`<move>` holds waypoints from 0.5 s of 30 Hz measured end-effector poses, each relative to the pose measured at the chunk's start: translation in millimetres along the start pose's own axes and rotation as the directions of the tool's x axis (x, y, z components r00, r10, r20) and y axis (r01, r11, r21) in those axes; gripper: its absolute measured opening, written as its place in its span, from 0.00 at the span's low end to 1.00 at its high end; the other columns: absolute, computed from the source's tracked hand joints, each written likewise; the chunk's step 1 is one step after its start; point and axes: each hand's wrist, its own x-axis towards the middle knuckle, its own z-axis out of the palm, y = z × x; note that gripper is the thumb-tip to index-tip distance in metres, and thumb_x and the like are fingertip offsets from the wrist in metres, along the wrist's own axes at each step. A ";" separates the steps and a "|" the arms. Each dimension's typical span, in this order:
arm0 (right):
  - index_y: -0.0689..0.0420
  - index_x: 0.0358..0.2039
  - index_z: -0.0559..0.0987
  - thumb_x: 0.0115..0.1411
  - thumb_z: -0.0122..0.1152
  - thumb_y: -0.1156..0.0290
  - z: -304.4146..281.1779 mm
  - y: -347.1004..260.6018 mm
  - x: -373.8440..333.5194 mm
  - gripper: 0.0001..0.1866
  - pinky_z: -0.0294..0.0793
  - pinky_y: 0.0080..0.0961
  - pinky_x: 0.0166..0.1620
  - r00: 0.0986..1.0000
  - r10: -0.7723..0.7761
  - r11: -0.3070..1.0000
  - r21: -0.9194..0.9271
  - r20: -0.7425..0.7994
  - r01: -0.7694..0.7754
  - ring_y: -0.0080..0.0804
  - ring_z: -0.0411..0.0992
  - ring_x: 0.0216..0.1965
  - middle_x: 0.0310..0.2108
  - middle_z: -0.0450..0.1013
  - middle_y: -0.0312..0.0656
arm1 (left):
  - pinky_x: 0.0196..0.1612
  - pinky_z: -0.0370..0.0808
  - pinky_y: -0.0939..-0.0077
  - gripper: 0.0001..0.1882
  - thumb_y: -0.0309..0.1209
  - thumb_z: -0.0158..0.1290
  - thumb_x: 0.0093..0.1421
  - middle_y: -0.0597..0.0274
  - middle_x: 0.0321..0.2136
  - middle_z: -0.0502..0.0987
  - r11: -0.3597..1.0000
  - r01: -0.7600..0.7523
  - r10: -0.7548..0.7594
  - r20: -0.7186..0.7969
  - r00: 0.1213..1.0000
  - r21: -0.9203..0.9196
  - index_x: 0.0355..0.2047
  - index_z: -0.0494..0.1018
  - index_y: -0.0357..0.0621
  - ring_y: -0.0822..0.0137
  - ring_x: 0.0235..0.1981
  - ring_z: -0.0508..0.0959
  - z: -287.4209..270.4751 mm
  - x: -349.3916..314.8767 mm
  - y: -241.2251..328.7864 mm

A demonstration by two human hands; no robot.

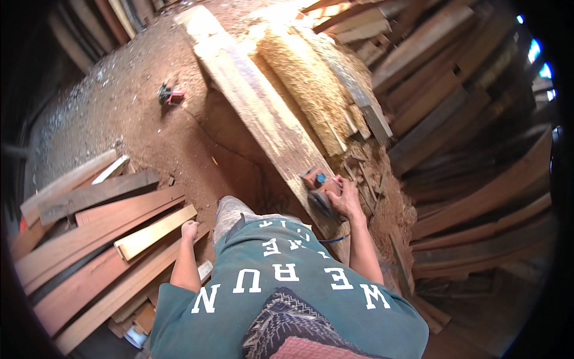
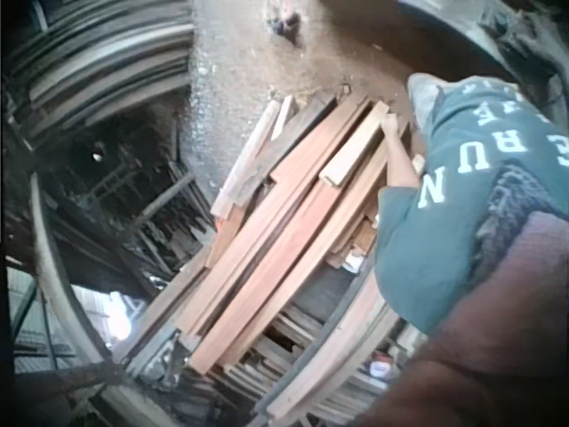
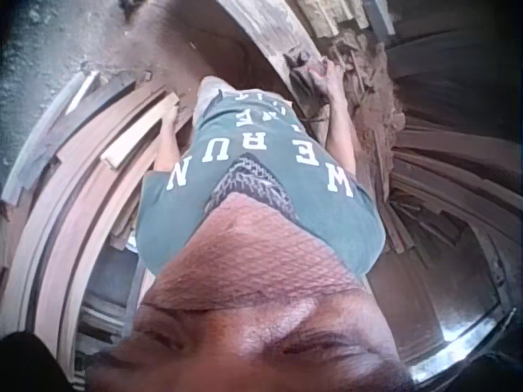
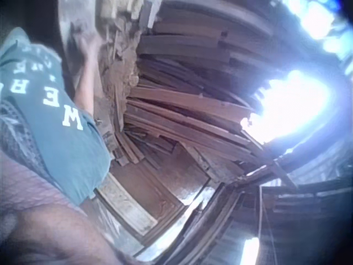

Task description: The person uses a circular saw to cut a long wooden plank into smaller pieces, then uses an electric planer to smooth the surface of the cut wood. The person handles the wood and tools directly, moving the plank and planer along the surface.

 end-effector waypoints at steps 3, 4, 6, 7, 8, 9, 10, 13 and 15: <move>0.60 0.66 0.73 0.56 0.77 0.60 7.0 40.4 -17.5 0.40 0.74 0.46 0.65 1.000 -0.013 0.987 0.160 0.023 0.009 0.57 0.75 0.62 0.60 0.76 0.61 | 0.25 0.73 0.75 0.21 0.32 0.54 0.70 0.62 0.38 0.81 0.985 -0.083 0.074 0.062 0.995 0.150 0.62 0.76 0.47 0.72 0.28 0.77 29.8 -4.1 62.6; 0.59 0.65 0.75 0.56 0.76 0.62 6.4 42.7 -19.9 0.37 0.75 0.46 0.63 0.999 -0.005 0.980 0.201 0.037 -0.003 0.57 0.76 0.60 0.58 0.77 0.60 | 0.25 0.73 0.75 0.22 0.32 0.55 0.69 0.62 0.38 0.81 0.980 -0.156 0.147 0.079 0.986 0.125 0.63 0.76 0.46 0.73 0.28 0.77 44.9 -4.1 75.2; 0.57 0.62 0.77 0.54 0.75 0.68 2.3 50.4 -19.0 0.33 0.77 0.45 0.58 0.996 -0.001 0.962 0.272 0.088 -0.023 0.55 0.78 0.56 0.53 0.80 0.58 | 0.29 0.77 0.71 0.23 0.32 0.58 0.67 0.59 0.37 0.83 0.955 -0.275 0.259 0.144 0.955 0.110 0.61 0.77 0.40 0.69 0.30 0.80 77.0 -11.0 105.3; 0.56 0.60 0.78 0.53 0.75 0.70 -2.6 57.2 -16.6 0.32 0.78 0.44 0.56 0.993 -0.003 0.954 0.299 0.122 -0.034 0.52 0.79 0.53 0.50 0.80 0.57 | 0.32 0.81 0.66 0.23 0.33 0.61 0.65 0.56 0.36 0.85 0.939 -0.324 0.297 0.199 0.934 0.115 0.58 0.79 0.36 0.65 0.31 0.84 99.4 -22.1 125.9; 0.56 0.59 0.80 0.52 0.75 0.73 -9.3 61.0 -16.3 0.31 0.78 0.42 0.54 0.985 -0.018 0.950 0.311 0.169 -0.036 0.50 0.80 0.50 0.47 0.81 0.55 | 0.39 0.81 0.66 0.24 0.33 0.62 0.65 0.53 0.41 0.85 0.906 -0.387 0.346 0.228 0.910 0.172 0.59 0.78 0.35 0.63 0.38 0.84 116.5 -32.5 135.3; 0.55 0.58 0.80 0.52 0.75 0.74 -10.9 70.7 -23.2 0.30 0.78 0.42 0.53 0.985 0.004 0.951 0.305 0.171 -0.056 0.49 0.80 0.49 0.45 0.81 0.55 | 0.46 0.82 0.65 0.26 0.34 0.62 0.65 0.50 0.46 0.85 0.857 -0.459 0.400 0.258 0.879 0.234 0.61 0.77 0.34 0.61 0.44 0.85 133.1 -43.6 149.9; 0.55 0.58 0.81 0.51 0.74 0.75 -10.9 77.7 -28.4 0.30 0.79 0.42 0.52 0.985 0.019 0.951 0.300 0.171 -0.070 0.49 0.80 0.47 0.43 0.82 0.54 | 0.53 0.82 0.65 0.27 0.34 0.63 0.66 0.48 0.51 0.85 0.798 -0.528 0.453 0.288 0.844 0.290 0.62 0.76 0.34 0.59 0.50 0.85 146.6 -55.6 166.7; 0.56 0.57 0.81 0.51 0.73 0.76 -3.1 110.1 -51.1 0.29 0.79 0.40 0.52 0.990 0.044 0.932 0.352 0.134 -0.089 0.48 0.80 0.47 0.44 0.82 0.54 | 0.65 0.76 0.65 0.30 0.36 0.64 0.66 0.45 0.58 0.82 0.683 -0.642 0.505 0.411 0.759 0.348 0.64 0.75 0.34 0.56 0.60 0.81 168.6 -119.3 222.8; 0.57 0.56 0.81 0.51 0.73 0.76 11.3 141.4 -64.7 0.29 0.79 0.40 0.53 0.998 0.014 0.913 0.407 0.061 -0.038 0.48 0.81 0.48 0.44 0.82 0.54 | 0.63 0.77 0.63 0.29 0.36 0.64 0.66 0.44 0.57 0.83 0.652 -0.654 0.503 0.426 0.751 0.384 0.65 0.75 0.35 0.55 0.59 0.82 171.9 -116.4 235.8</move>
